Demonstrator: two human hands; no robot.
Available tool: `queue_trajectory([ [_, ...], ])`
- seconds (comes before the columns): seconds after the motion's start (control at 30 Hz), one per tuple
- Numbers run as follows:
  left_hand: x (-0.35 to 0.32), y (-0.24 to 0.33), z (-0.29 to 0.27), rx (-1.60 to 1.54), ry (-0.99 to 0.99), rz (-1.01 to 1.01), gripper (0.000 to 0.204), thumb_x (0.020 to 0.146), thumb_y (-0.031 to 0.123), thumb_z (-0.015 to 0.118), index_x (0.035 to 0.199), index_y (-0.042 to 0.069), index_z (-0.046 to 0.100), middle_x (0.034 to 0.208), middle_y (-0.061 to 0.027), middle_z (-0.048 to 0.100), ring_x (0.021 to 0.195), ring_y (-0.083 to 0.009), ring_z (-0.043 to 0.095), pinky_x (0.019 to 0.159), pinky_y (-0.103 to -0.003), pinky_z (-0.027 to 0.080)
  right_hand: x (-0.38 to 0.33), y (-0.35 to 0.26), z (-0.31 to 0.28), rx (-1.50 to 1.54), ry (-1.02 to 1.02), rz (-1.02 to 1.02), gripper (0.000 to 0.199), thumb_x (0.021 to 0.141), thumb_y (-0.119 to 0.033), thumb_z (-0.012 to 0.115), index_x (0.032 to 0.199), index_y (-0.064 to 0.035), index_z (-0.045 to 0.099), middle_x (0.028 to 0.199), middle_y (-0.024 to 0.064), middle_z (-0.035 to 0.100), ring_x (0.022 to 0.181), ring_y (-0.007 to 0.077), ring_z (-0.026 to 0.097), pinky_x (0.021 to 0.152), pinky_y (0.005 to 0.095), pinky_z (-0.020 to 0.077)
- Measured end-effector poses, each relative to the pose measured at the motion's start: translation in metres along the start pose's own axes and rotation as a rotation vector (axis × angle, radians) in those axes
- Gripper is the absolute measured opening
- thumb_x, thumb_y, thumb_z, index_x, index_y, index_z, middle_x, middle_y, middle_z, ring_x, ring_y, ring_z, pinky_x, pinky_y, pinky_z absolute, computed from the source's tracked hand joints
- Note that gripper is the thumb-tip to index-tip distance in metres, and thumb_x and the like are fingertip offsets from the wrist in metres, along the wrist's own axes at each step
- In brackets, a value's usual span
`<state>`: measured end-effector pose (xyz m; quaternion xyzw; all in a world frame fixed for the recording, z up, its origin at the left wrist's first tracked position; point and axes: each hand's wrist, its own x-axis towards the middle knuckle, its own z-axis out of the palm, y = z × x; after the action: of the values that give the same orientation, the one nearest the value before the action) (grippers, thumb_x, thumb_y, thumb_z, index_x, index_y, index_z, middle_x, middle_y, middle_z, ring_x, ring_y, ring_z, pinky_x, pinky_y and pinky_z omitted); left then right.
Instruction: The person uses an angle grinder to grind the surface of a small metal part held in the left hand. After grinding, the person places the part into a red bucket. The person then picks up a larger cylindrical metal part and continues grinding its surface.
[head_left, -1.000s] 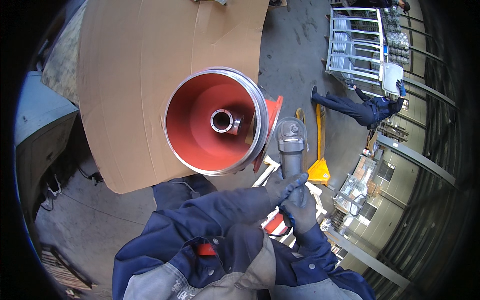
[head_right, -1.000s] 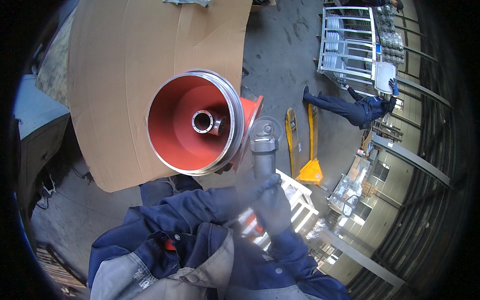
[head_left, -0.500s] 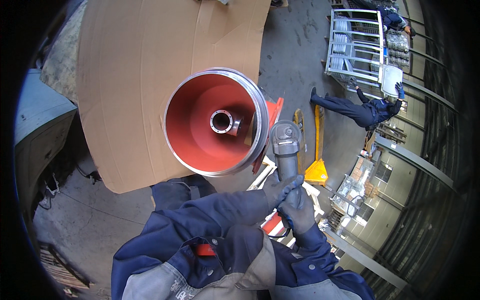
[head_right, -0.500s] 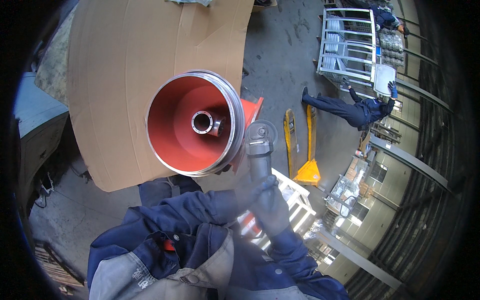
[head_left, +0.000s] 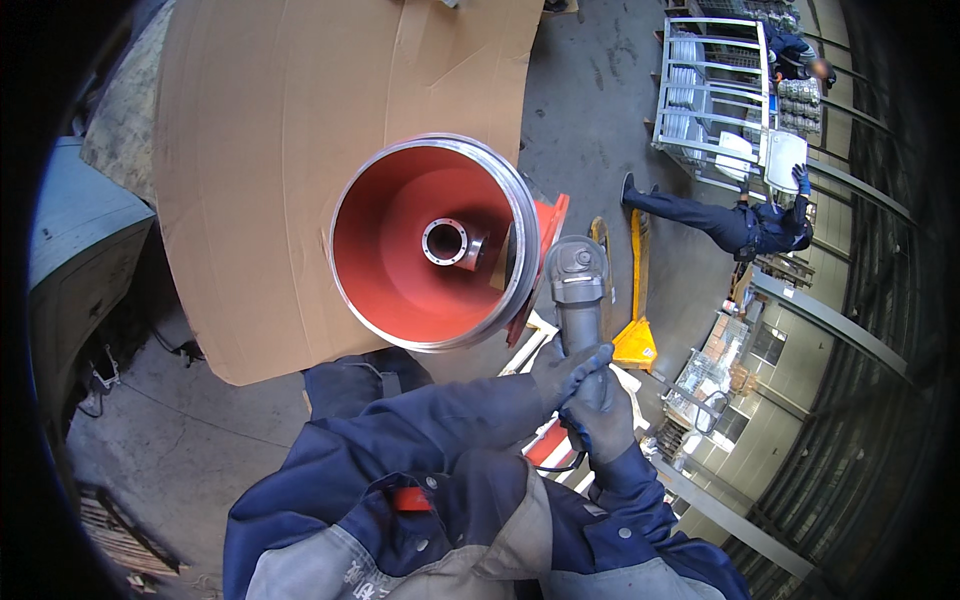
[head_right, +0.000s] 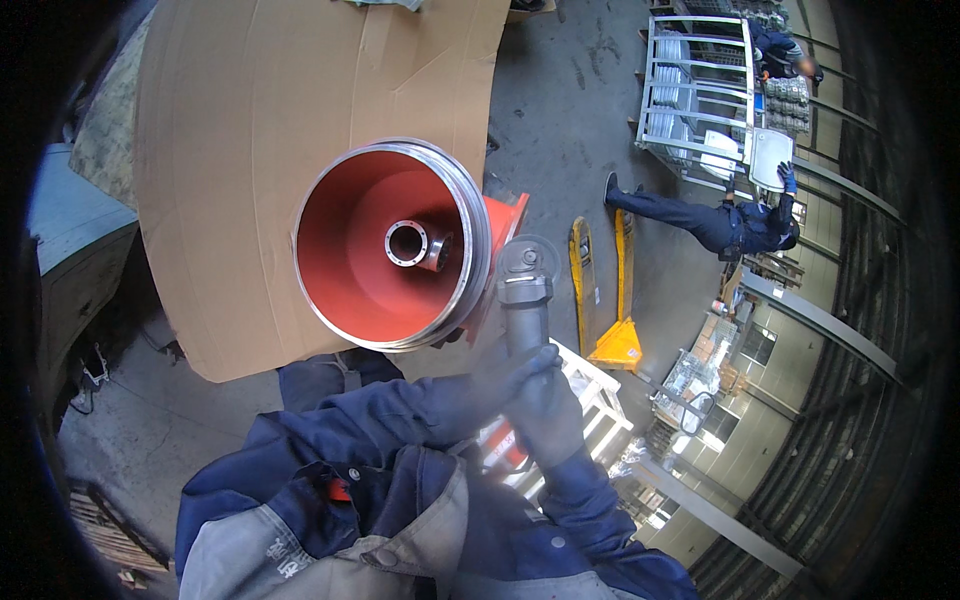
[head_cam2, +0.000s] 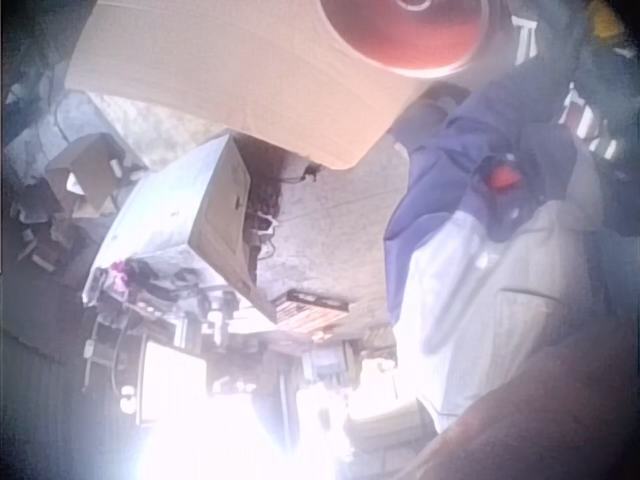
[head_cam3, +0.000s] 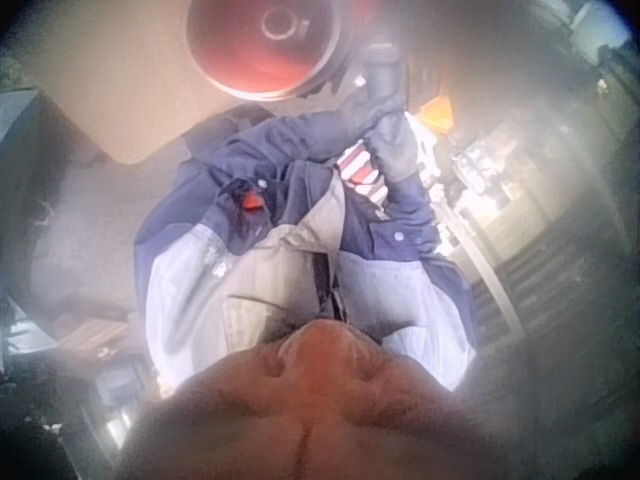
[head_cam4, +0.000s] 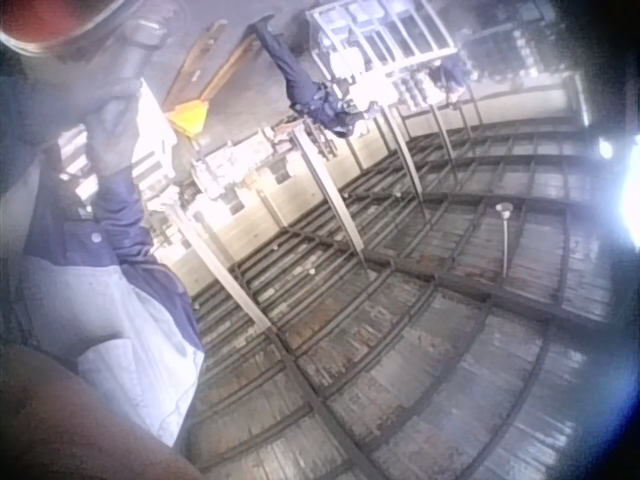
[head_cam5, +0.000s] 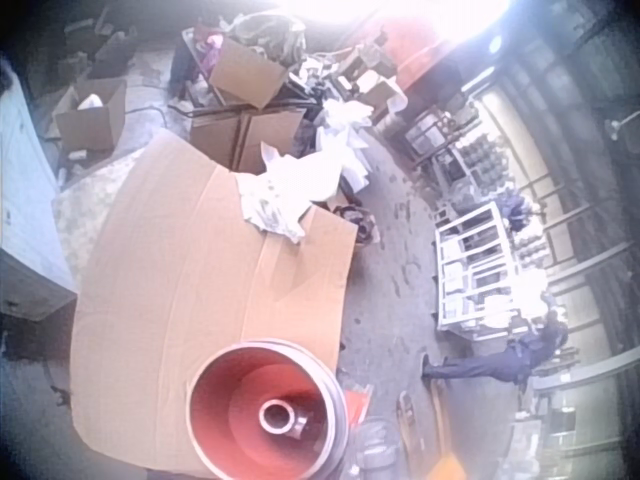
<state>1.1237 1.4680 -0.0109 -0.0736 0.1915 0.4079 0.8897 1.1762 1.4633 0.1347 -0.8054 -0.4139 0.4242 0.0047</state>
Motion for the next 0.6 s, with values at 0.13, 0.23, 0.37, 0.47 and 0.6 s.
queue_trajectory([
  [0.13,0.003,0.002,0.01,-0.007,0.018,-0.031,0.076,0.087,0.046,0.092,0.137,0.001,0.057,0.112,-0.0127,0.072,0.099,-0.0201,0.071,0.089,-0.038,0.06,-0.004,-0.003,-0.005,0.029,0.009,-0.023,0.047,0.087,-0.009,0.077,0.129,0.0011,0.058,0.102,0.0112,0.072,0.081,0.0193,0.073,0.071,0.0332,0.0607],
  [0.23,-0.002,0.004,0.013,0.046,0.052,-0.01,0.064,0.09,0.044,0.089,0.13,0.001,0.061,0.109,-0.0118,0.073,0.098,-0.0192,0.071,0.089,-0.038,0.059,-0.004,-0.002,-0.006,0.008,-0.002,-0.004,0.045,0.087,-0.009,0.078,0.126,0.001,0.059,0.1,0.0113,0.072,0.08,0.0196,0.073,0.069,0.0333,0.0606],
  [0.37,-0.003,0.007,0.011,0.113,0.092,0.019,0.043,0.097,0.041,0.082,0.114,0.003,0.071,0.101,-0.0089,0.075,0.095,-0.0177,0.071,0.089,-0.038,0.058,0.003,0.001,-0.006,0.048,-0.029,0.0,0.043,0.088,-0.009,0.077,0.126,0.0007,0.058,0.1,0.0114,0.071,0.079,0.0196,0.073,0.068,0.0336,0.0605],
  [0.47,0.0,0.011,0.01,0.098,0.076,0.043,0.044,0.097,0.042,0.081,0.115,0.003,0.071,0.102,-0.0087,0.075,0.096,-0.0178,0.072,0.088,-0.037,0.058,0.006,0.001,-0.007,0.09,-0.054,-0.002,0.042,0.09,-0.01,0.077,0.125,0.0006,0.058,0.101,0.0114,0.071,0.079,0.0197,0.073,0.068,0.0337,0.0603],
  [0.6,0.001,0.018,0.011,0.089,0.07,0.051,0.045,0.097,0.042,0.081,0.115,0.003,0.071,0.103,-0.0091,0.076,0.097,-0.0181,0.072,0.088,-0.036,0.058,0.01,-0.005,-0.008,0.047,-0.061,-0.015,0.041,0.09,-0.012,0.076,0.125,0.0003,0.059,0.1,0.0112,0.07,0.077,0.0199,0.072,0.068,0.0333,0.0601],
])
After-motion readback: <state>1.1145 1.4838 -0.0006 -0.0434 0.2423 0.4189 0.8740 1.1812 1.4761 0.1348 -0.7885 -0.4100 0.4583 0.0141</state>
